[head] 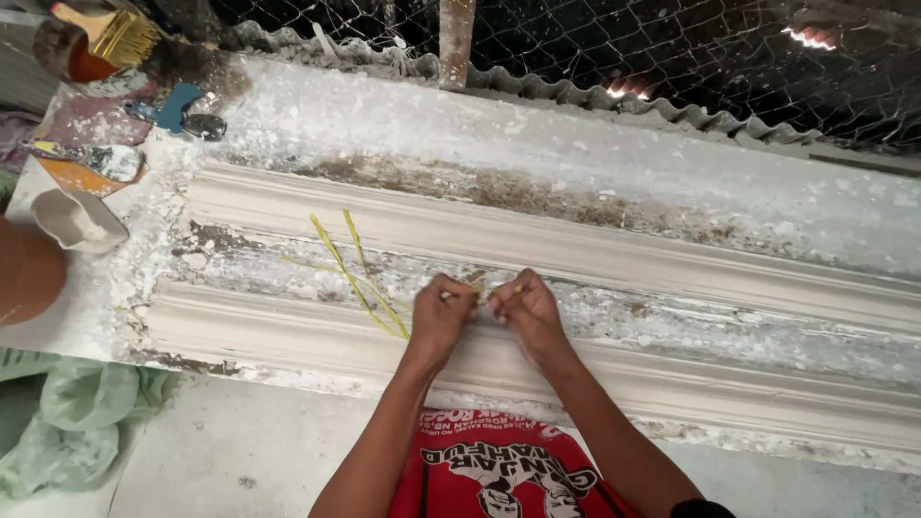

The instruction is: The recorder is tying small yellow plastic strips into knots or loops while standing at a workshop bench containing plaster cornices.

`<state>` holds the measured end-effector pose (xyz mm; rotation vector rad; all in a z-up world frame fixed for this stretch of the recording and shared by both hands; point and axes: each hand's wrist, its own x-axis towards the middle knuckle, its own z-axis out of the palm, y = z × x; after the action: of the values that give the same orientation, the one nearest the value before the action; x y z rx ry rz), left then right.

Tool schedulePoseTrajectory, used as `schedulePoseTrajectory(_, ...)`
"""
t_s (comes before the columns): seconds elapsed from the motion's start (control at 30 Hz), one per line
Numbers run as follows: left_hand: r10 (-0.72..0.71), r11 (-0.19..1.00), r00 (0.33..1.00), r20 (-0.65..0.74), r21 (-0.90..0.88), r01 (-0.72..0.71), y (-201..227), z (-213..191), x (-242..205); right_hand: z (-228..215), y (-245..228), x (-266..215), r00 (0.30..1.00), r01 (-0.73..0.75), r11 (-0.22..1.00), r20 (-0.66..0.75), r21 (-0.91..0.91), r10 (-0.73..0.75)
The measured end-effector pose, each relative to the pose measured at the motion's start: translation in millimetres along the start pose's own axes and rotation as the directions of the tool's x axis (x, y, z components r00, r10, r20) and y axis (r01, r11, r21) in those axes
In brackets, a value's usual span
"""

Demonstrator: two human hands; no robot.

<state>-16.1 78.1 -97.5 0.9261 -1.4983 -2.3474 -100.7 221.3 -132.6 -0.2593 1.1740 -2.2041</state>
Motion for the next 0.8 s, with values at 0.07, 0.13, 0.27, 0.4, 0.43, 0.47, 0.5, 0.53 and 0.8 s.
schedulePoseTrajectory(0.07,0.026,0.995,0.992,-0.124,0.095,-0.014,9,0,10,11,-8,-17,0.995,0.015,0.988,0.105,-0.156,0.001)
schedulePoseTrajectory(0.13,0.058,0.982,0.968,-0.245,0.186,-0.012,5,3,18,14,-16,-27,0.978,0.044,0.951,0.208,-0.307,0.022)
schedulePoseTrajectory(0.27,0.308,0.874,0.895,-0.322,0.467,-0.133,-13,13,25,-8,-26,-25,0.956,0.137,0.938,0.29,-0.318,-0.041)
schedulePoseTrajectory(0.4,0.073,0.934,0.994,-0.079,0.356,-0.04,14,13,-4,-62,-30,-7,0.981,0.042,0.999,0.19,-0.013,-0.039)
schedulePoseTrajectory(0.43,0.072,0.935,0.993,-0.09,0.354,-0.036,21,15,-18,-65,-35,-6,0.98,0.033,0.999,0.196,-0.013,-0.029)
schedulePoseTrajectory(0.47,0.016,0.98,0.999,0.042,0.199,-0.024,27,18,-31,-68,-40,-5,0.987,-0.066,0.998,0.147,-0.009,0.067)
schedulePoseTrajectory(0.5,-0.015,0.999,0.983,0.185,0.045,0.006,35,20,-43,-71,-45,-3,0.982,-0.16,0.987,0.097,0.001,0.159)
schedulePoseTrajectory(0.53,-0.014,0.999,0.984,0.178,0.045,0.006,37,22,-46,-71,-43,-3,0.981,-0.165,0.986,0.102,0.002,0.164)
schedulePoseTrajectory(0.8,0.155,0.987,0.872,0.464,-0.046,-0.152,21,28,-63,-74,-24,-6,0.937,-0.337,0.932,0.14,0.132,0.319)
